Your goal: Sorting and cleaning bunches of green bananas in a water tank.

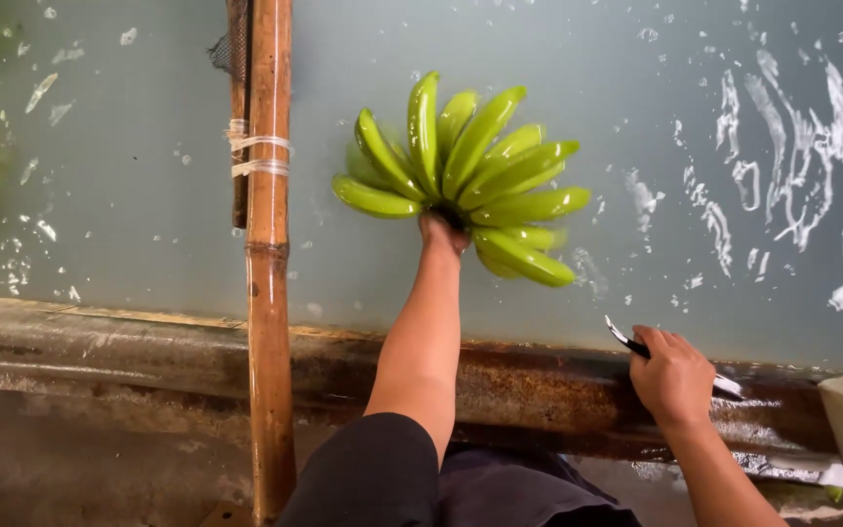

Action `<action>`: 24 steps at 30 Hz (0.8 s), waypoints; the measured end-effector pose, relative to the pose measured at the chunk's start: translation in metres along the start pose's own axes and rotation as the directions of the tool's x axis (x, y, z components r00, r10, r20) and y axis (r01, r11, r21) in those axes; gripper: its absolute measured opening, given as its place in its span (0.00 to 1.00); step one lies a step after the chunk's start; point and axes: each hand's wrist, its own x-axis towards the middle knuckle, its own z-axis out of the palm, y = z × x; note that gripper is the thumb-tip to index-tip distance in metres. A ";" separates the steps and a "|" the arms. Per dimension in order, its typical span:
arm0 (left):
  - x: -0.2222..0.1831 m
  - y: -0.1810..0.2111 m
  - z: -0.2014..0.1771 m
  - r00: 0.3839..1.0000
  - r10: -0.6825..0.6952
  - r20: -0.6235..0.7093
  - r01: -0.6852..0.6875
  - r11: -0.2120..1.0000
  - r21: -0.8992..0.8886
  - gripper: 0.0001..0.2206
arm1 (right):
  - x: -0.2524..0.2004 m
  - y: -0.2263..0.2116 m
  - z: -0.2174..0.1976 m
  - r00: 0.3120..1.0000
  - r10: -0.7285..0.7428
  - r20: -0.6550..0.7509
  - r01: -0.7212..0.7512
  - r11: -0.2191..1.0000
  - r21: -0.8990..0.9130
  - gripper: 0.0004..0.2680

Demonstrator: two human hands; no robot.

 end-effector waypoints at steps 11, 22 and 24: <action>-0.078 0.003 0.048 0.997 0.045 -0.060 -0.049 0.997 -0.067 0.28 | 0.007 -0.003 -0.006 0.989 -0.062 -0.133 0.066 0.998 0.023 0.14; -0.112 0.058 0.029 0.979 0.206 -0.005 -0.206 0.978 -0.016 0.27 | 0.076 -0.118 -0.062 0.961 -0.211 0.179 0.001 0.648 0.762 0.16; -0.120 0.073 0.013 0.971 0.238 -0.015 -0.239 0.971 -0.013 0.27 | 0.048 -0.120 -0.055 0.946 -0.261 0.192 0.034 0.670 0.741 0.14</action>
